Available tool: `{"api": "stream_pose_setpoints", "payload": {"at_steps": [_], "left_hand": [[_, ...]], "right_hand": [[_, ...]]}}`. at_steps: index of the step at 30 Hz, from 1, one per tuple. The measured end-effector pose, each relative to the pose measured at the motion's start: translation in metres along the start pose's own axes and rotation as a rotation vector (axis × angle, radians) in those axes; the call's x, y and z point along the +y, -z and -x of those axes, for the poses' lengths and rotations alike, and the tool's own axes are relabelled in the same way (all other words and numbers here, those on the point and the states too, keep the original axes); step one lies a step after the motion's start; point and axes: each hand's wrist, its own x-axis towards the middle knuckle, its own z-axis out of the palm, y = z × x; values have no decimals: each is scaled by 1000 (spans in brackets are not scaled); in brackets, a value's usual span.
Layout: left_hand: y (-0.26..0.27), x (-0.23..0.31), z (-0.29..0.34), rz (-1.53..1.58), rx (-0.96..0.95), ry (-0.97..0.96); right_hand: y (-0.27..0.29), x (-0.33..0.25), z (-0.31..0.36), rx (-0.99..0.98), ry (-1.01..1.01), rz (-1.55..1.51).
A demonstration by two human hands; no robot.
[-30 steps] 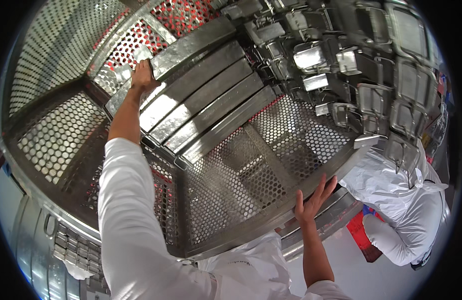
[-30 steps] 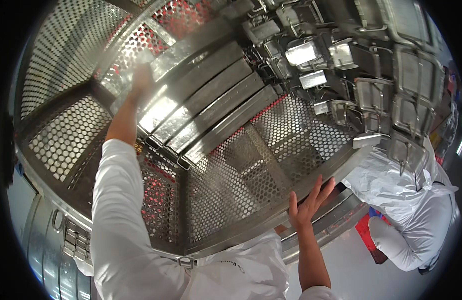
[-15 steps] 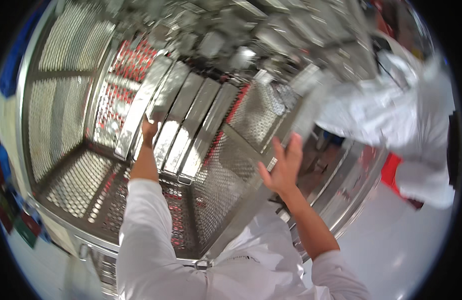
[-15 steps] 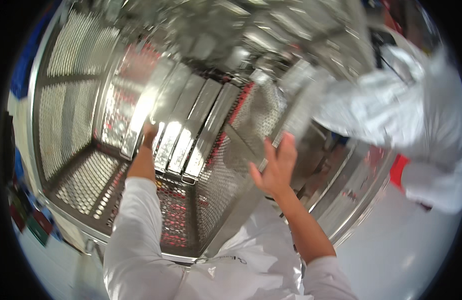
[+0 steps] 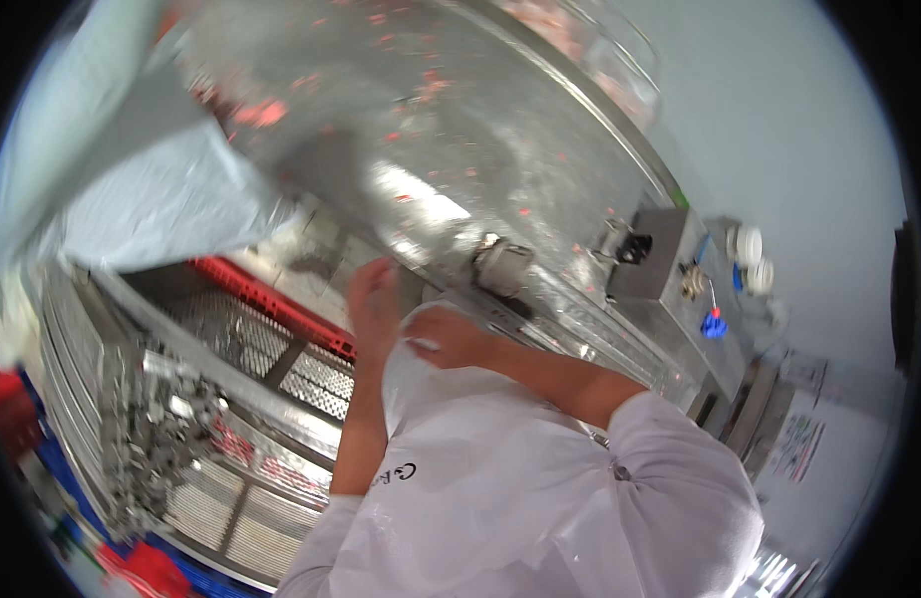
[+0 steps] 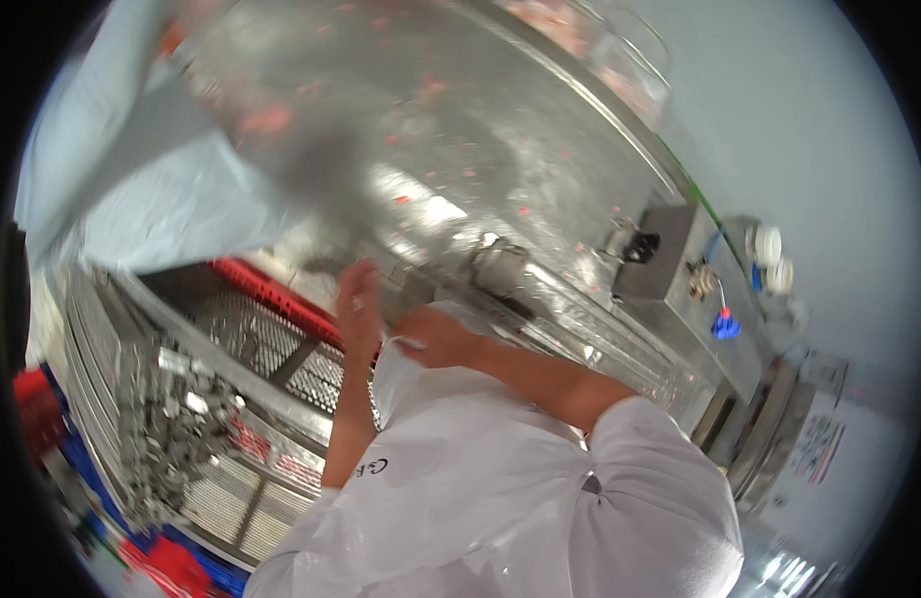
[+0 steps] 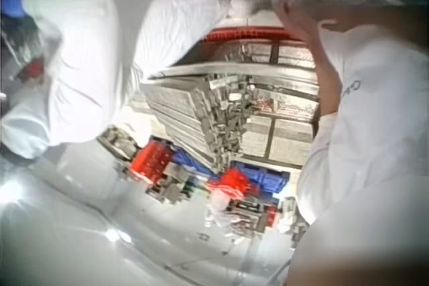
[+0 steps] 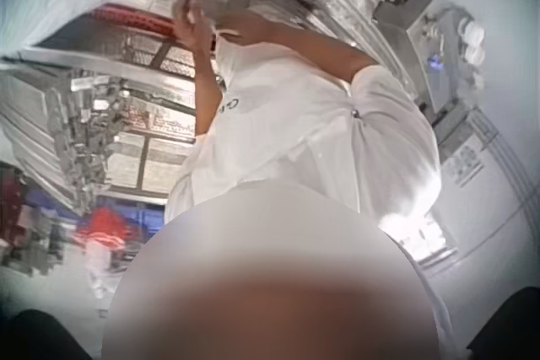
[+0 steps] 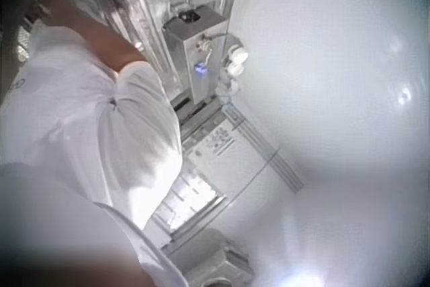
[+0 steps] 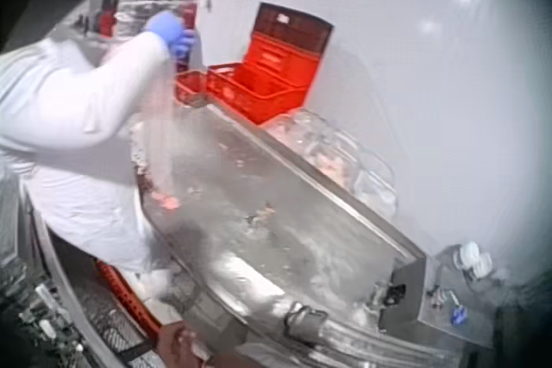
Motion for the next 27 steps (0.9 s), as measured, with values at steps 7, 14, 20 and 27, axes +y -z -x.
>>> {"api": "stream_pose_setpoints", "payload": {"at_steps": [7, 14, 20, 27], "left_hand": [[-237, -9, -5, -455, -736, 648], [-276, 38, -98, -315, -639, 784], [-305, 56, -209, -416, -548, 209], [-299, 9, -327, -774, -577, -233]], "right_hand": [[189, 97, 311, 777, -688, 411], [124, 144, 552, 1283, -1958, 184], [95, 146, 415, 1480, -1929, 35], [181, 164, 248, 1643, -1236, -539]]}}
